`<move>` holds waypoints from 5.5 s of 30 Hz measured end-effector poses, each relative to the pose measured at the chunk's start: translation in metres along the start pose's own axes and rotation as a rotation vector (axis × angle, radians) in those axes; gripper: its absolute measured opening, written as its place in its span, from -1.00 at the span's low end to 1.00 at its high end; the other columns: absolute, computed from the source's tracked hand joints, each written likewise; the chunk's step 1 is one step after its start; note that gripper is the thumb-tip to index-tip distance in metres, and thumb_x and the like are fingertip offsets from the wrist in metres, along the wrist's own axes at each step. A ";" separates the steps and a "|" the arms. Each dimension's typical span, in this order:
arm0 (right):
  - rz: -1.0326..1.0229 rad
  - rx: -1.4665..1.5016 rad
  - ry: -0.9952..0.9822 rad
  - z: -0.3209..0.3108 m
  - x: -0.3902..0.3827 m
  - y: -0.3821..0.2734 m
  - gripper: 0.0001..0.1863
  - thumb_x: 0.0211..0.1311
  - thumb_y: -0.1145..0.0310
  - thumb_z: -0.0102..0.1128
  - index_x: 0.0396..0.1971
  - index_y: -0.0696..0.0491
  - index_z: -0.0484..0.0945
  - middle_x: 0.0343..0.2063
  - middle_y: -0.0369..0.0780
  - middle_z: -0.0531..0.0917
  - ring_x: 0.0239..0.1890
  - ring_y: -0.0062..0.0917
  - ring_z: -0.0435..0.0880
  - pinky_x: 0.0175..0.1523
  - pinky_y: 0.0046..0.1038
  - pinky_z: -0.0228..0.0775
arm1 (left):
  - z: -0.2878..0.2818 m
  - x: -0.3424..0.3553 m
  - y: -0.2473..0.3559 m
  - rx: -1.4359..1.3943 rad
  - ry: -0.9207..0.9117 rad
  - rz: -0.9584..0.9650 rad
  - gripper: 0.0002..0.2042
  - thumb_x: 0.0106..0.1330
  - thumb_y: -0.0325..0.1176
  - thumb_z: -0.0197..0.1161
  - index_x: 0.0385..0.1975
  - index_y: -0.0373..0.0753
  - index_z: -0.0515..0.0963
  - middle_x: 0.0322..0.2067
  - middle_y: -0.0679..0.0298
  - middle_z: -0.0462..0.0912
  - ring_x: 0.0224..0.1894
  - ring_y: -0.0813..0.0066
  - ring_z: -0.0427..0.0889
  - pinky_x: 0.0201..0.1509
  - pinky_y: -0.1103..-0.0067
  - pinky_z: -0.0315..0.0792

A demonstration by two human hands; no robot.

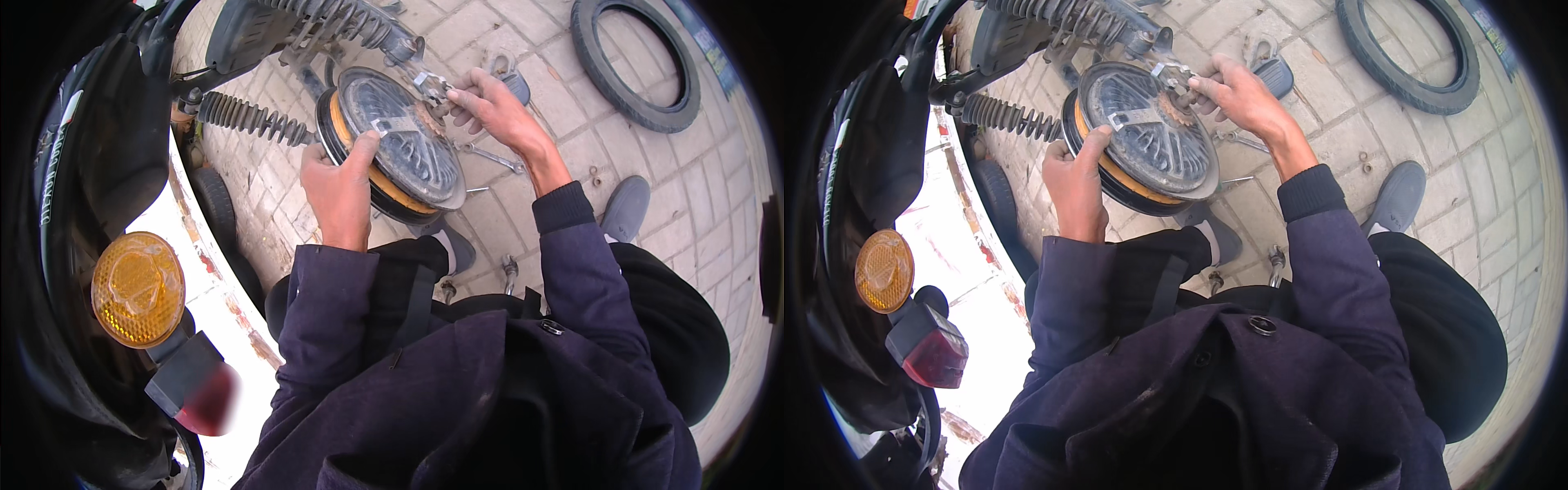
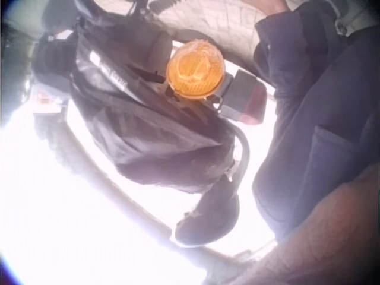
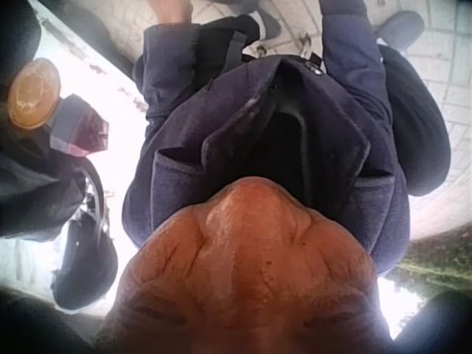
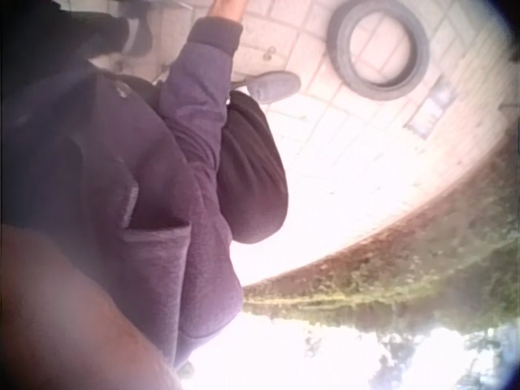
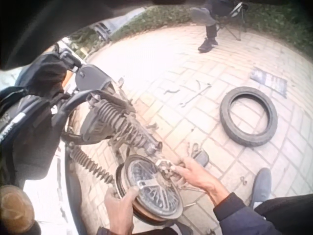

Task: The person kneels beside a scooter and uses a wrench to loosen and tighten bolts on the rear wheel hub. They repeatedly adjust the wheel assembly, rotate the wheel, and reposition tools on the ground while working on the brake or hub mechanism.

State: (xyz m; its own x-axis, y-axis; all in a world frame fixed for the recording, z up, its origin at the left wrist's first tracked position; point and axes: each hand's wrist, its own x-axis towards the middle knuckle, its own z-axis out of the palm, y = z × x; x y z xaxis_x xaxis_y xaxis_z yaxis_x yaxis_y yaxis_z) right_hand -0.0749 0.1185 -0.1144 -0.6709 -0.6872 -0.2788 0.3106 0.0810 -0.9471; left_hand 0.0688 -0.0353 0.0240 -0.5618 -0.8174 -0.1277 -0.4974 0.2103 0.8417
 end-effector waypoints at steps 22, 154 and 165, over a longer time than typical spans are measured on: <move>0.011 0.065 -0.086 -0.019 0.000 0.004 -0.62 0.33 0.18 0.31 0.02 0.10 0.63 -0.19 -0.22 0.67 -0.18 -0.53 0.55 -0.11 -0.47 0.43 | 0.005 -0.006 0.007 -0.039 -0.002 -0.048 -0.62 0.15 -0.38 0.48 -0.20 -0.49 0.47 -0.29 0.17 0.61 -0.29 0.57 0.52 -0.13 0.63 0.42; 0.141 -0.076 0.229 0.034 0.001 -0.008 0.01 0.12 -0.53 0.15 -0.24 0.38 0.49 -0.25 0.21 0.63 -0.08 -0.05 0.68 0.05 -0.13 0.47 | 0.009 0.029 0.018 -0.048 -0.041 -0.198 -0.72 0.15 -0.39 0.48 -0.35 -0.39 0.50 -0.43 0.34 0.50 -0.42 0.62 0.45 -0.28 0.65 0.38; 0.097 0.136 0.102 0.031 0.008 0.012 0.12 0.38 -0.50 -0.34 0.29 0.43 0.31 0.35 0.23 0.31 0.47 -0.13 0.22 0.52 -0.35 -0.05 | 0.014 0.030 0.029 0.000 -0.037 -0.117 -0.56 0.04 -0.33 0.54 -0.29 -0.57 0.49 -0.41 0.21 0.53 -0.42 0.58 0.46 -0.33 0.65 0.38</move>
State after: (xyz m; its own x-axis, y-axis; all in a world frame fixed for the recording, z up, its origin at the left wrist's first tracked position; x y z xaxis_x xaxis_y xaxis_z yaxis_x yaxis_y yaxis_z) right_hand -0.0558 0.0917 -0.1236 -0.6958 -0.6039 -0.3888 0.4605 0.0404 -0.8868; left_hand 0.0277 -0.0462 0.0370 -0.5239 -0.8161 -0.2439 -0.5610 0.1151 0.8198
